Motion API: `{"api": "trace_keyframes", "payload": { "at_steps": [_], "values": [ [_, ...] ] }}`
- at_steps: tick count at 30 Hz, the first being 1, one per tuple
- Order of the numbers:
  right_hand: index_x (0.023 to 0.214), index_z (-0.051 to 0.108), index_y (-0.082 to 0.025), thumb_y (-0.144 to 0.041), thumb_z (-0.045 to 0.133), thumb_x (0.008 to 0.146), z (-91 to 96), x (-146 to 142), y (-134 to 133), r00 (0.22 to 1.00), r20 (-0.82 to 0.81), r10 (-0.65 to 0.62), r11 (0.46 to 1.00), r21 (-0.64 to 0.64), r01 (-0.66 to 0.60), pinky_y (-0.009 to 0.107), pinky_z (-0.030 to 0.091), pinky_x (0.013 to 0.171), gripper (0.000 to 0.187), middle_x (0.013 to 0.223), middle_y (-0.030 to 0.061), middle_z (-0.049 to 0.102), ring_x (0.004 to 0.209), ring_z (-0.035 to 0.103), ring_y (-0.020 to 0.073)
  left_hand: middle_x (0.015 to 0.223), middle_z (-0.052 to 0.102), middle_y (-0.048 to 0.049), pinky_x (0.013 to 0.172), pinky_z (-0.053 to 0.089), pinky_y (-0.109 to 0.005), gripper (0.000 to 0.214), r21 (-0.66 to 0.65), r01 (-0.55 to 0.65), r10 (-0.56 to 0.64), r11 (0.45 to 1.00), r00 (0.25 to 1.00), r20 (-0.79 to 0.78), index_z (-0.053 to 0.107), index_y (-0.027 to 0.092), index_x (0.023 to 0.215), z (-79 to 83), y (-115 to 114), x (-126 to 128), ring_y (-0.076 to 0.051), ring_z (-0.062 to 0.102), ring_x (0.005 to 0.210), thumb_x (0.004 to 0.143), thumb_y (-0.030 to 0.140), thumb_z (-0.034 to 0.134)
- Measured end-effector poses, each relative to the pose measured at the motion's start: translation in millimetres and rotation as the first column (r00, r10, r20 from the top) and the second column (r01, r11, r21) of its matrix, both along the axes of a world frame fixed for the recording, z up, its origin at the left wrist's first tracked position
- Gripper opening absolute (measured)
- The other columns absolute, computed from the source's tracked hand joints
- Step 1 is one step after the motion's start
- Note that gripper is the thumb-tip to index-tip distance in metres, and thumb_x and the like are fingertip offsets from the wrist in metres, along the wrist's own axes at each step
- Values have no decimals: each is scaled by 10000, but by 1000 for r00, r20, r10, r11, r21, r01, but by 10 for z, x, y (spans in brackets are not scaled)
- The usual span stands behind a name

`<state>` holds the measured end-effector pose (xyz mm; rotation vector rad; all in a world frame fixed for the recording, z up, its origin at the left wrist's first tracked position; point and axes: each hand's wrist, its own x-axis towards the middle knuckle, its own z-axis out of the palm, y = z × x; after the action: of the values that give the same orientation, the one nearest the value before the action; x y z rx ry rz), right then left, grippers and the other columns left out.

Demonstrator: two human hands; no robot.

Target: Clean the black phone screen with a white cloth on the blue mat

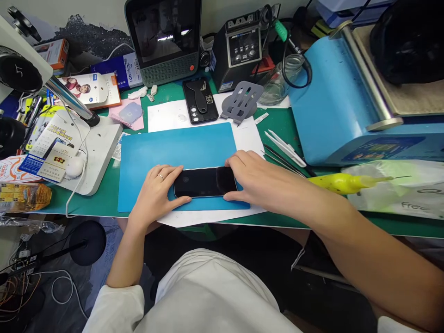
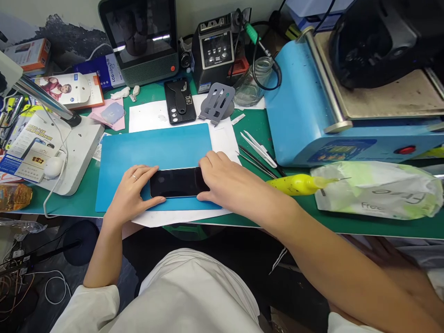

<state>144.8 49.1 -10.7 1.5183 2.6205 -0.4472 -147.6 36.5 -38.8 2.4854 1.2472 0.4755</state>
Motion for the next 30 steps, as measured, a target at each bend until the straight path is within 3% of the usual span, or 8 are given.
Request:
{"api": "trace_keyframes", "payload": {
  "at_steps": [12, 21, 30],
  "values": [
    [1063, 582, -176, -454, 755, 825, -33, 19, -15, 1000, -12, -16, 1000, -19, 16, 433, 536, 792, 404, 1091, 150, 605, 1029, 611, 336, 1414, 660, -131, 1186, 443, -563, 762, 1, 20, -20, 1000, 1000, 10, 448, 258, 1597, -30, 10, 0, -347, 594, 1320, 953, 506, 771],
    [1067, 594, -189, -532, 640, 895, -108, 69, -22, 1000, -28, 1, 1000, 12, -1, 434, 528, 768, 387, 1092, 162, 625, 1009, 615, 337, 1407, 665, -134, 1170, 456, -561, 769, 12, 30, -30, 999, 999, 15, 434, 257, 1606, -29, 13, -8, -350, 596, 1319, 960, 517, 760],
    [948, 552, -212, -481, 771, 793, -73, 5, 46, 997, 78, 23, 998, 52, -27, 387, 470, 693, 380, 956, 104, 574, 905, 566, 297, 1410, 662, -137, 1181, 441, -556, 801, 15, 28, -28, 1000, 1000, 7, 420, 237, 1609, -36, 7, -4, -348, 591, 1320, 948, 514, 776]
  ]
}}
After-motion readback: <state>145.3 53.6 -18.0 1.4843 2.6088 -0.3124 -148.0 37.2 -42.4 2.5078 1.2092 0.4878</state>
